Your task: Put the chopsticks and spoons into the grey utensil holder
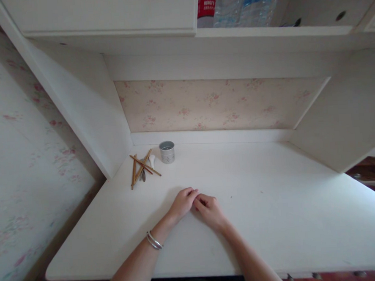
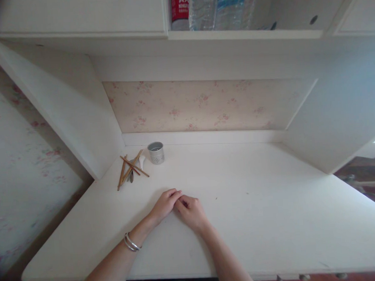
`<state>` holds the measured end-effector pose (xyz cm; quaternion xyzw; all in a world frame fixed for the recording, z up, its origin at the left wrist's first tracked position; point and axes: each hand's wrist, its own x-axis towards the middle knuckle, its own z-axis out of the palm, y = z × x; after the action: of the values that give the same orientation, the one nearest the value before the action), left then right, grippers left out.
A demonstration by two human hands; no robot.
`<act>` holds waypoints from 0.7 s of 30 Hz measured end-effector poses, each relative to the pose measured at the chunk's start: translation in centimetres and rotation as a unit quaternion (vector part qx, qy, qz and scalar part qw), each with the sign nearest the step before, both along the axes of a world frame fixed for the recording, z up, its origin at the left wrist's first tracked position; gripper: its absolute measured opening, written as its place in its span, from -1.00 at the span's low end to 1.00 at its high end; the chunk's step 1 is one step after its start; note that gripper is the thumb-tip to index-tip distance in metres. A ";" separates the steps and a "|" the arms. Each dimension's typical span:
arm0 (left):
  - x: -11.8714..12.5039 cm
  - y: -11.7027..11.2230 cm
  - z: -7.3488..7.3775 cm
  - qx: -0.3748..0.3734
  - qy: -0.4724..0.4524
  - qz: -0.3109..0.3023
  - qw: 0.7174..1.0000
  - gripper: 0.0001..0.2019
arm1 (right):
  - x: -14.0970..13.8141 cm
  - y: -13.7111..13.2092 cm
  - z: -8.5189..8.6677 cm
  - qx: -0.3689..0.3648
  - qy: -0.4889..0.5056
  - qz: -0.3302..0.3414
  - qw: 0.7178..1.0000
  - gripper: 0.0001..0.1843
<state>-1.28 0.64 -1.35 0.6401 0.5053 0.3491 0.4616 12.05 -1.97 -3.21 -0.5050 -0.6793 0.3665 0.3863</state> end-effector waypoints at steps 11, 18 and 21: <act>0.0 -0.1 0.1 -0.003 -0.016 -0.003 1.000 -0.67 | 0.0 -0.2 0.2 -0.007 -0.005 -0.001 1.000 -0.67; 0.0 0.1 -0.4 0.006 -0.019 -0.005 1.000 -0.65 | 0.1 -0.2 0.2 -0.007 -0.005 0.001 1.000 -0.67; -0.1 0.1 -0.4 0.012 -0.018 -0.005 1.000 -0.65 | 0.1 -0.2 0.2 -0.007 -0.007 0.005 1.000 -0.66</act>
<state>-1.34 0.70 -1.72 0.6420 0.4894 0.3639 0.4647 12.13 -2.16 -3.01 -0.5067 -0.6820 0.3697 0.3761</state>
